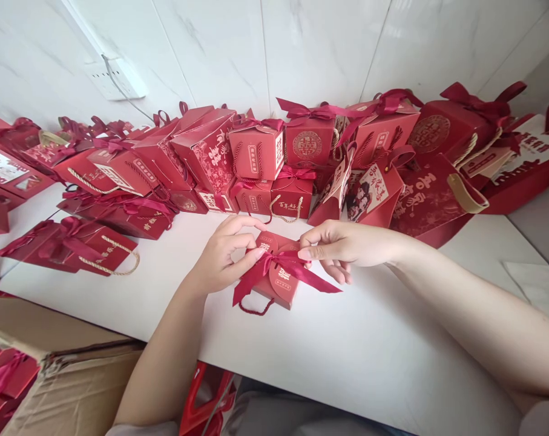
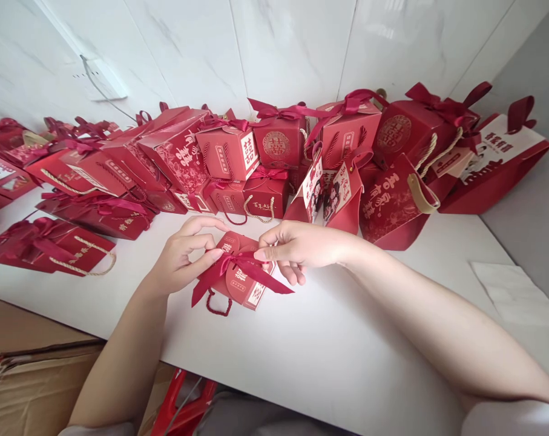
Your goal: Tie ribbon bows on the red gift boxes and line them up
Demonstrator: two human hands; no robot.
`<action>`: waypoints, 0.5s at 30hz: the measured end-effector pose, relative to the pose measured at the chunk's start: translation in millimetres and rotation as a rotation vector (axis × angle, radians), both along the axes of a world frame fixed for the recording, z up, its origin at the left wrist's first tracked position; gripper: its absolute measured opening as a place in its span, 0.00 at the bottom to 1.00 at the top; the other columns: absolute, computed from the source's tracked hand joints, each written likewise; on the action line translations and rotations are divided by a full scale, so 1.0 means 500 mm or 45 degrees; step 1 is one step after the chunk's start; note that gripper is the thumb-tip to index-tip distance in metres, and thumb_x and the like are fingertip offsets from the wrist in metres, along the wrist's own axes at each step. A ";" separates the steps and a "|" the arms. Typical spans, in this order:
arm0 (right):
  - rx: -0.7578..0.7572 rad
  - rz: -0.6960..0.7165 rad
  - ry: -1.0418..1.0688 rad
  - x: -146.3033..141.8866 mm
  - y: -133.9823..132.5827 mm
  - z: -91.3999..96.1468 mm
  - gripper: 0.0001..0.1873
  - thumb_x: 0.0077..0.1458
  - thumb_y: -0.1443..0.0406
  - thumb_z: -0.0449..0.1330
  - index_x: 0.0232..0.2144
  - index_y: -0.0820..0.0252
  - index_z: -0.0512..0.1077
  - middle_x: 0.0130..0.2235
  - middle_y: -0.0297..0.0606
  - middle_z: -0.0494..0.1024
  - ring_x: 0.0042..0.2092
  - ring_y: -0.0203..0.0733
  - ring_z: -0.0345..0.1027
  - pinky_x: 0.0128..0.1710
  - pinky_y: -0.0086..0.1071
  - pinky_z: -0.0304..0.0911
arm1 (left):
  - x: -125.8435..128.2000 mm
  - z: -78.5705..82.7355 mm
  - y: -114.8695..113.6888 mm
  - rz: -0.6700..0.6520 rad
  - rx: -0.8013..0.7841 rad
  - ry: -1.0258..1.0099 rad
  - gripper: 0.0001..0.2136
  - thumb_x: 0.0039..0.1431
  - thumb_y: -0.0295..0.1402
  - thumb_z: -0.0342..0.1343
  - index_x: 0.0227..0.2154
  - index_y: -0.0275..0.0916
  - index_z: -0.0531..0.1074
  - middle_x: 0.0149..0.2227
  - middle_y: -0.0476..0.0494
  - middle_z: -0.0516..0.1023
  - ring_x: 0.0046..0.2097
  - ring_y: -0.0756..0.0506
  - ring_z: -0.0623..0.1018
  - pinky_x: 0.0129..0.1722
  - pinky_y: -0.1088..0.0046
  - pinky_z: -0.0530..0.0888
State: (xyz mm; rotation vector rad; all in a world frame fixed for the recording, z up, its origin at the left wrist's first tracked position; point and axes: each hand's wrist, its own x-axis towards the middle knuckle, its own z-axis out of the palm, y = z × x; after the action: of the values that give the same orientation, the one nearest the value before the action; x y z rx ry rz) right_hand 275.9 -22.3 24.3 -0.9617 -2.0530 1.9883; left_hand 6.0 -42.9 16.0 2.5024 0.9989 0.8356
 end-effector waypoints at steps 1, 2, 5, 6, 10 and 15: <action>-0.008 -0.005 -0.003 0.000 0.000 0.000 0.22 0.57 0.46 0.62 0.28 0.59 0.67 0.15 0.28 0.71 0.16 0.32 0.63 0.18 0.24 0.59 | 0.001 -0.001 0.000 0.005 0.065 0.011 0.11 0.62 0.27 0.54 0.23 0.38 0.66 0.48 0.42 0.75 0.52 0.43 0.73 0.54 0.61 0.68; -0.013 -0.007 -0.005 0.000 0.000 0.001 0.22 0.57 0.46 0.62 0.28 0.58 0.68 0.15 0.28 0.71 0.16 0.32 0.63 0.18 0.24 0.59 | 0.001 -0.002 0.000 0.009 0.123 0.023 0.11 0.61 0.27 0.55 0.23 0.38 0.66 0.48 0.42 0.75 0.51 0.43 0.73 0.54 0.60 0.67; -0.011 -0.011 -0.001 0.000 0.000 0.001 0.22 0.57 0.46 0.62 0.28 0.58 0.68 0.15 0.27 0.70 0.16 0.32 0.62 0.16 0.24 0.57 | 0.001 -0.005 0.000 0.035 0.251 0.083 0.10 0.59 0.26 0.56 0.23 0.38 0.65 0.47 0.42 0.76 0.50 0.42 0.74 0.53 0.59 0.67; -0.007 -0.012 -0.003 0.000 0.001 0.001 0.22 0.57 0.46 0.61 0.28 0.58 0.68 0.14 0.27 0.69 0.16 0.32 0.62 0.16 0.24 0.57 | 0.001 -0.005 0.000 0.047 0.288 0.107 0.10 0.59 0.26 0.56 0.23 0.38 0.65 0.46 0.42 0.76 0.50 0.42 0.74 0.53 0.58 0.67; 0.009 -0.002 -0.028 -0.001 0.001 0.002 0.21 0.58 0.47 0.61 0.28 0.58 0.68 0.14 0.26 0.68 0.15 0.31 0.61 0.16 0.24 0.57 | -0.003 -0.003 -0.001 0.094 0.456 0.191 0.09 0.56 0.28 0.59 0.23 0.38 0.66 0.46 0.43 0.77 0.48 0.41 0.75 0.57 0.53 0.65; 0.022 -0.009 -0.057 -0.001 -0.003 0.006 0.21 0.58 0.47 0.61 0.28 0.58 0.68 0.14 0.26 0.68 0.15 0.31 0.60 0.17 0.24 0.59 | -0.002 0.002 -0.008 0.137 0.630 0.273 0.10 0.55 0.31 0.60 0.22 0.39 0.66 0.44 0.44 0.78 0.48 0.41 0.76 0.61 0.49 0.61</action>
State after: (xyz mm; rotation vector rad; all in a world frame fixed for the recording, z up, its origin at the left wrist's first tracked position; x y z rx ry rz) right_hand 275.4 -23.6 27.4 -1.0180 -2.0832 1.9596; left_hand 4.7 -47.1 17.0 3.0307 1.1133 0.9574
